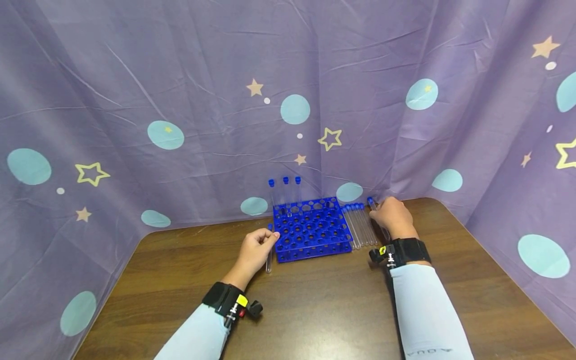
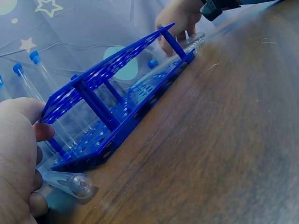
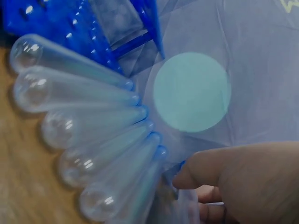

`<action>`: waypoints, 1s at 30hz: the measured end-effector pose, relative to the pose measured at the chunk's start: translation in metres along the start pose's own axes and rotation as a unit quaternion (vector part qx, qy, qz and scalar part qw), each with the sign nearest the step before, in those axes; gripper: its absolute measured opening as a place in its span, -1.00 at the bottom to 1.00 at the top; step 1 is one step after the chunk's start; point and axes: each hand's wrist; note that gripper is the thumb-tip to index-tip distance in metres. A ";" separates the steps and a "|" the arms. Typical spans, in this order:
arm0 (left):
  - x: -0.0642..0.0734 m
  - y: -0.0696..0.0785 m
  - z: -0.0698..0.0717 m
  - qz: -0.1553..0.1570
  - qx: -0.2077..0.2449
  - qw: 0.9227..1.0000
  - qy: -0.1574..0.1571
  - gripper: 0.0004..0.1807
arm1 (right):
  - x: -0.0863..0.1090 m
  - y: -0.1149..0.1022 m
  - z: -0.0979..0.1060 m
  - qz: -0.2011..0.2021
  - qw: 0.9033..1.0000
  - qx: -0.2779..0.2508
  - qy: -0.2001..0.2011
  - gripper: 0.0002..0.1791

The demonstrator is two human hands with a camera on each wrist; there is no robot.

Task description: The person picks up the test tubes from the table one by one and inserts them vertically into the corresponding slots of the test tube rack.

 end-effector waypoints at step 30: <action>0.001 0.001 0.002 -0.008 -0.001 1.000 -0.003 -0.64 | 0.018 -0.054 0.023 0.140 0.976 -0.076 0.150 -0.72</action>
Point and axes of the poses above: each hand's wrist, its own x-axis away from the middle knuckle, its own z-axis out of the back of the hand, y = z × x, and after that the axes turned 6 degrees about -y, right-handed
